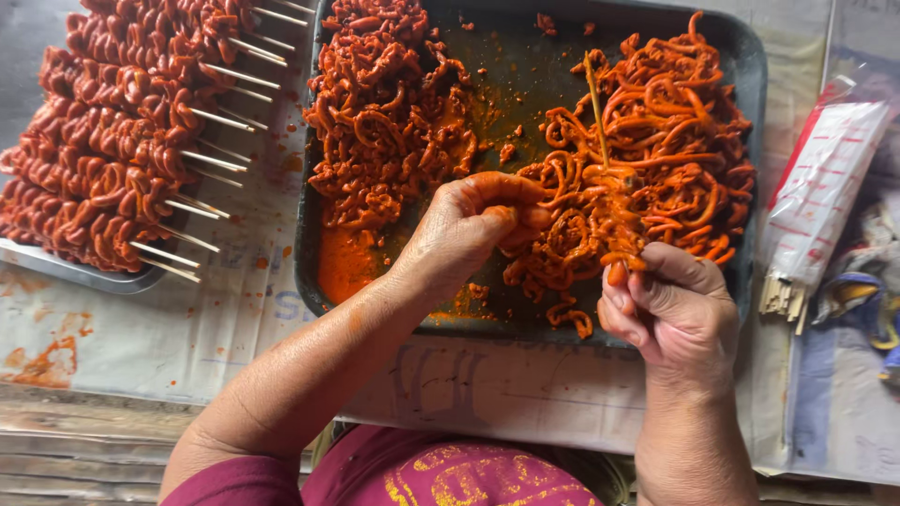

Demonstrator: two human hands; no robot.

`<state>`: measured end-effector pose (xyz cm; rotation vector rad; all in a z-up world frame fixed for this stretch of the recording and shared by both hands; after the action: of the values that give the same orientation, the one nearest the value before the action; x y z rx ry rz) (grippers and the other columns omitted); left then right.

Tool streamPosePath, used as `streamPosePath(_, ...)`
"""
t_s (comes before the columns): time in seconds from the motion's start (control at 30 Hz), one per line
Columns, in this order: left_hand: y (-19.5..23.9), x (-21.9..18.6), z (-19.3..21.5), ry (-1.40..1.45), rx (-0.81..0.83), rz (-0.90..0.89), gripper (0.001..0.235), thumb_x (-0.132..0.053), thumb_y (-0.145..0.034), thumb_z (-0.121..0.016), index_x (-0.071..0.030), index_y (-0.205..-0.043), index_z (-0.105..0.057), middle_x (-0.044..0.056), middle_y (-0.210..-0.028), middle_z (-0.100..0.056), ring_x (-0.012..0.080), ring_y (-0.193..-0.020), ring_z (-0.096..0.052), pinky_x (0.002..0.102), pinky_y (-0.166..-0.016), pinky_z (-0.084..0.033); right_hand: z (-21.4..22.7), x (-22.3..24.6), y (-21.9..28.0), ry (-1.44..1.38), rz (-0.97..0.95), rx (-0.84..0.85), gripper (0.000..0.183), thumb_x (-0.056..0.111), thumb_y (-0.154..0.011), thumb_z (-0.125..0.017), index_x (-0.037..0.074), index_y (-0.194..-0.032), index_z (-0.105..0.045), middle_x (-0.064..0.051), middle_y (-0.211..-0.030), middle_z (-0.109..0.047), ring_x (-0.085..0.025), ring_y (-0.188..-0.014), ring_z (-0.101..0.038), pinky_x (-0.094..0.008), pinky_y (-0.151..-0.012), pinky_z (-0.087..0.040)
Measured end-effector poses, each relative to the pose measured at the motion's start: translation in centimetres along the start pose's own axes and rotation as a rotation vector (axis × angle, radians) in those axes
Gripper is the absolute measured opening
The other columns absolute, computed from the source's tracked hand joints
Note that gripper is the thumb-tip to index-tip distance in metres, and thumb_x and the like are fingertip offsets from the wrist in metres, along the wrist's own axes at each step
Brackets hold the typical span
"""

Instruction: The person takes portions of red marinated meat from a tray and wraps them around wooden skewers. They place the finished skewers into a metal tray. The person repeats this process throughout the video.

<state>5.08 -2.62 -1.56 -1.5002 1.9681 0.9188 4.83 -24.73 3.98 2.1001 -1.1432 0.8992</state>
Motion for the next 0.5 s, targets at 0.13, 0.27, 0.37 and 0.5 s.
streamPosePath(0.13,-0.2,0.5,0.3,-0.029,-0.042,0.024,0.034,0.0,-0.093,-0.05,0.01,-0.122,-0.065,0.014,-0.107,-0.074,0.0179,-0.1,-0.073,0.031,-0.093,-0.06,-0.6,-0.2,-0.2,-0.181,-0.09,0.082,0.019,0.004,-0.102,-0.064,-0.002,-0.117,-0.074,-0.02,-0.088,-0.067,-0.016,-0.054,-0.047,-0.032,-0.051,-0.037)
streamPosePath(0.27,-0.4,0.6,0.4,-0.062,-0.069,0.041,0.03,0.0,-0.094,-0.053,0.009,-0.119,-0.067,0.014,-0.103,-0.074,0.0169,-0.094,-0.072,0.03,-0.087,-0.059,-1.0,-0.3,-0.4,-0.224,-0.15,0.151,0.022,0.007,-0.104,-0.064,-0.01,-0.114,-0.073,-0.013,-0.08,-0.06,-0.013,-0.05,-0.044,-0.03,-0.05,-0.035)
streamPosePath(0.37,-0.3,-0.3,0.0,-0.057,-0.055,-0.026,0.027,0.002,-0.096,-0.055,0.011,-0.117,-0.069,0.015,-0.096,-0.071,0.0175,-0.082,-0.065,0.032,-0.075,-0.056,-0.9,-0.2,-0.6,-0.221,-0.145,0.107,0.025,0.008,-0.1,-0.065,-0.01,-0.115,-0.072,-0.013,-0.076,-0.06,-0.012,-0.047,-0.044,-0.029,-0.047,-0.033)
streamPosePath(0.5,0.9,-5.1,2.6,-0.076,-0.151,-0.278,0.018,-0.001,-0.099,-0.065,0.002,-0.117,-0.067,0.009,-0.098,-0.075,0.0139,-0.088,-0.073,0.029,-0.082,-0.063,0.0,1.7,0.0,0.007,0.106,0.007,0.014,0.006,-0.104,-0.069,-0.005,-0.114,-0.072,-0.018,-0.082,-0.064,-0.014,-0.051,-0.049,-0.029,-0.049,-0.036)
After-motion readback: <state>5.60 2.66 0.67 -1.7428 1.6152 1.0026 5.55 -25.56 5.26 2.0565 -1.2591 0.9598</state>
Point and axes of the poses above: each hand's wrist, its own y-axis away from the middle knuckle, its own z-axis out of the back of the hand, x = y × z, the point moved 6 cm from there along -y, towards the middle knuckle
